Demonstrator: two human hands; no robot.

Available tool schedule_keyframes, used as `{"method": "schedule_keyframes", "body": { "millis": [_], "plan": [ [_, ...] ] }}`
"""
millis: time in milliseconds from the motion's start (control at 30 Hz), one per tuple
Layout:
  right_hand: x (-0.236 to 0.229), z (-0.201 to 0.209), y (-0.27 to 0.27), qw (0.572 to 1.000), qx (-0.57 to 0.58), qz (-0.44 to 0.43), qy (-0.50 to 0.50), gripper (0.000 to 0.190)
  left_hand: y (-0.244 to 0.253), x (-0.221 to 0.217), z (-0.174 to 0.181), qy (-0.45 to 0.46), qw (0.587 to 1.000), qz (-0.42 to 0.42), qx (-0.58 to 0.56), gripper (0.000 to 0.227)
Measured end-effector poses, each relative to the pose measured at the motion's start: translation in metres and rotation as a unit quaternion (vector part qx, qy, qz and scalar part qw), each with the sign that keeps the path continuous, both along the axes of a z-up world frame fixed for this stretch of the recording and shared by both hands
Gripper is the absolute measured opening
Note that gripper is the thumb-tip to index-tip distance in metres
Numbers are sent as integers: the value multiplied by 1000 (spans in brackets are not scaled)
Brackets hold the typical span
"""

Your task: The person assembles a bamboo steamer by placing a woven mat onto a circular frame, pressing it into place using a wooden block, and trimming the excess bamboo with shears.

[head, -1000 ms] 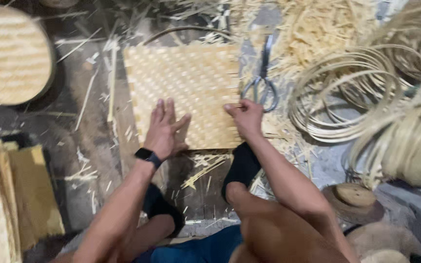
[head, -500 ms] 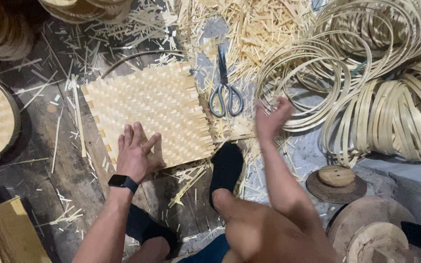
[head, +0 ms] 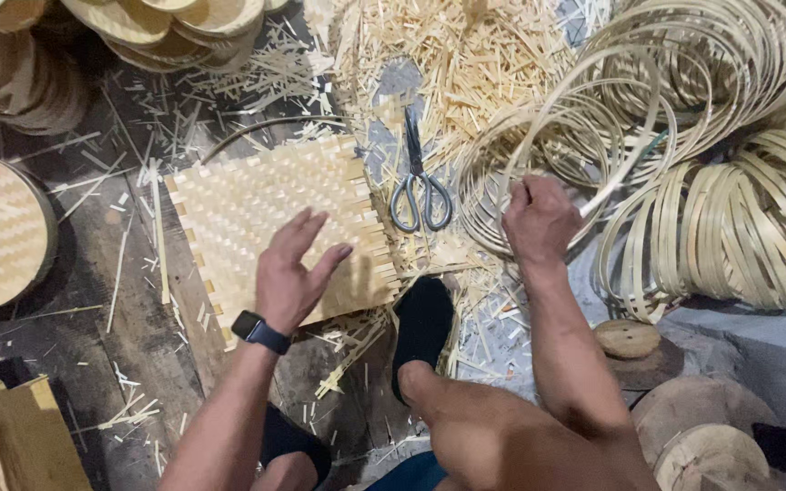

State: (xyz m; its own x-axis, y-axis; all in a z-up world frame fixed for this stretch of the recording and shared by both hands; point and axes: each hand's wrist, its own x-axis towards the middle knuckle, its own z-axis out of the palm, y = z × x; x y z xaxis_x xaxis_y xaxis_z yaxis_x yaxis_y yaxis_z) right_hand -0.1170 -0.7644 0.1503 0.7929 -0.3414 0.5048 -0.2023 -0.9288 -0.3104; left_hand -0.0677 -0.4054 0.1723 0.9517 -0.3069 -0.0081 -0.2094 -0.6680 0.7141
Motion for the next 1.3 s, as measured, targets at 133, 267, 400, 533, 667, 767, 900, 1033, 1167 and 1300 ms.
{"method": "schedule_keyframes", "body": {
  "millis": [133,267,400,533,667,767,900,1033,1167,1300],
  "plan": [
    [6,39,28,987,135,78,46,13,-30,0,29,60,983,17,-171,49],
    [-6,88,92,843,470,261,-3,12,-65,-18,57,62,938,-55,-336,42],
    [3,156,121,914,240,319,-76,25,-59,-33,92,106,894,-5,-434,35],
    [26,205,121,884,-5,440,-156,38,-22,-34,118,151,908,68,-385,30],
    [36,220,137,836,31,543,-78,25,3,-34,141,295,846,83,-436,32],
    [37,221,153,820,-17,572,-9,25,18,-21,157,350,834,70,-420,50],
    [36,221,183,762,-45,646,-17,16,18,-4,159,419,826,68,-371,72],
    [40,219,207,777,-79,622,-58,13,20,-9,145,413,820,98,-385,77],
    [39,198,224,816,-80,567,-82,9,27,-10,132,413,784,177,-427,75],
    [45,171,224,816,-31,574,-56,15,31,-13,117,407,765,191,-462,74]
  ]
}}
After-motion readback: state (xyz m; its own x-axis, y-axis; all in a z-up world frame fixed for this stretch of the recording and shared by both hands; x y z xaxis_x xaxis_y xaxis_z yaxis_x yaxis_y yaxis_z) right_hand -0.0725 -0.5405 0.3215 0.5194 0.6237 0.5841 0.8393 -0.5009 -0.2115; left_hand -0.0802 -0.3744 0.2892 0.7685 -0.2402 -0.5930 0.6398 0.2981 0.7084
